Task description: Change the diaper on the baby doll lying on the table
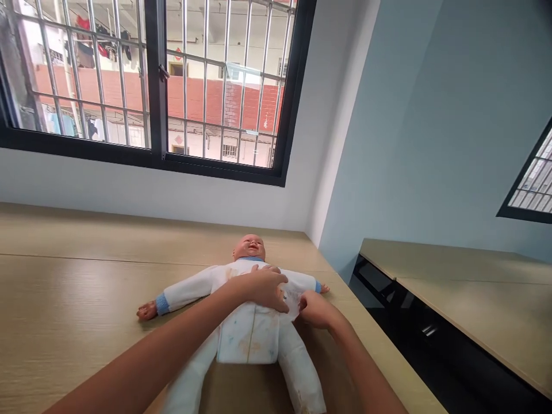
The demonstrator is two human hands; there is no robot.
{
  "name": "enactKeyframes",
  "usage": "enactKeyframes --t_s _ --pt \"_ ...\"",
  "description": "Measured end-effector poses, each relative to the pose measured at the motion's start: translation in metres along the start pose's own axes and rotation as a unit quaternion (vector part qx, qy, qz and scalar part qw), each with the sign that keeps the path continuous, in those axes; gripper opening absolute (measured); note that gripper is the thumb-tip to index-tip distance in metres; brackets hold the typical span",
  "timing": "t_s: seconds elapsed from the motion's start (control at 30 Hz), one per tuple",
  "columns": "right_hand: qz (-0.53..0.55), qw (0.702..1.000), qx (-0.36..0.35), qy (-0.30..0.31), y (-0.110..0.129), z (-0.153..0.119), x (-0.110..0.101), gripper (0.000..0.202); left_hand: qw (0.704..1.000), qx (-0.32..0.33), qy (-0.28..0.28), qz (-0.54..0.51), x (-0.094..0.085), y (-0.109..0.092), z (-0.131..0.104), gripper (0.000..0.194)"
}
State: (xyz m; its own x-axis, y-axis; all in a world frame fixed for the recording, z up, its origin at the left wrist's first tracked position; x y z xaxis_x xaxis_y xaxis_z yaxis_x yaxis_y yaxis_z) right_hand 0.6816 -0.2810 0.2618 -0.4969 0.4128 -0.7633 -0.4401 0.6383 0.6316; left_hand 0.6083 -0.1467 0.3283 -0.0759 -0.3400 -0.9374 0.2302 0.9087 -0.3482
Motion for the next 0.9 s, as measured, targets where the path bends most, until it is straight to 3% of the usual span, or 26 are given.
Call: enactKeyframes --t_s 0.1,0.17,0.23,0.4,0.63,0.9 --pt "0.052 0.998 0.022 0.013 0.001 -0.003 -0.003 0.015 0.998 -0.029 0.042 0.03 0.002 0.002 0.02 0.046" --pt "0.085 0.995 0.048 0.017 -0.001 -0.004 -0.004 0.013 0.996 -0.065 0.041 0.04 0.0 0.007 0.025 0.025" --pt "0.11 0.991 0.068 0.019 -0.004 -0.004 -0.005 0.01 0.998 -0.051 0.026 0.025 -0.004 0.009 0.025 0.016" --pt "0.167 0.981 0.094 0.01 -0.01 0.0 -0.005 0.013 0.997 0.076 0.033 -0.006 -0.003 0.006 0.008 0.014" --pt "0.216 0.965 0.145 0.016 -0.021 0.004 0.0 0.017 0.996 0.018 -0.068 -0.055 -0.002 0.028 -0.003 0.025" --pt "0.285 0.956 0.061 0.034 -0.008 -0.006 -0.005 0.017 0.995 0.0 -0.072 0.066 0.006 0.018 0.011 0.018"
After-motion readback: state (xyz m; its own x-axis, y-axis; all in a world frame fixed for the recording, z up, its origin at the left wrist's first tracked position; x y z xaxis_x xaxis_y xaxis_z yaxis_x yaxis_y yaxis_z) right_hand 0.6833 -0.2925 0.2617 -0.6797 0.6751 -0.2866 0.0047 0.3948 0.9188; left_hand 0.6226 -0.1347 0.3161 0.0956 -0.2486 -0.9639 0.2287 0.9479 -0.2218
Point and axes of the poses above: each hand's wrist, its own z-axis towards the middle knuckle, its own x-axis out of the palm, y = z × x, the point moved 6 cm from there along z, towards the middle knuckle, and after that the axes turned 8 degrees about -z, right-handed, at the moved point
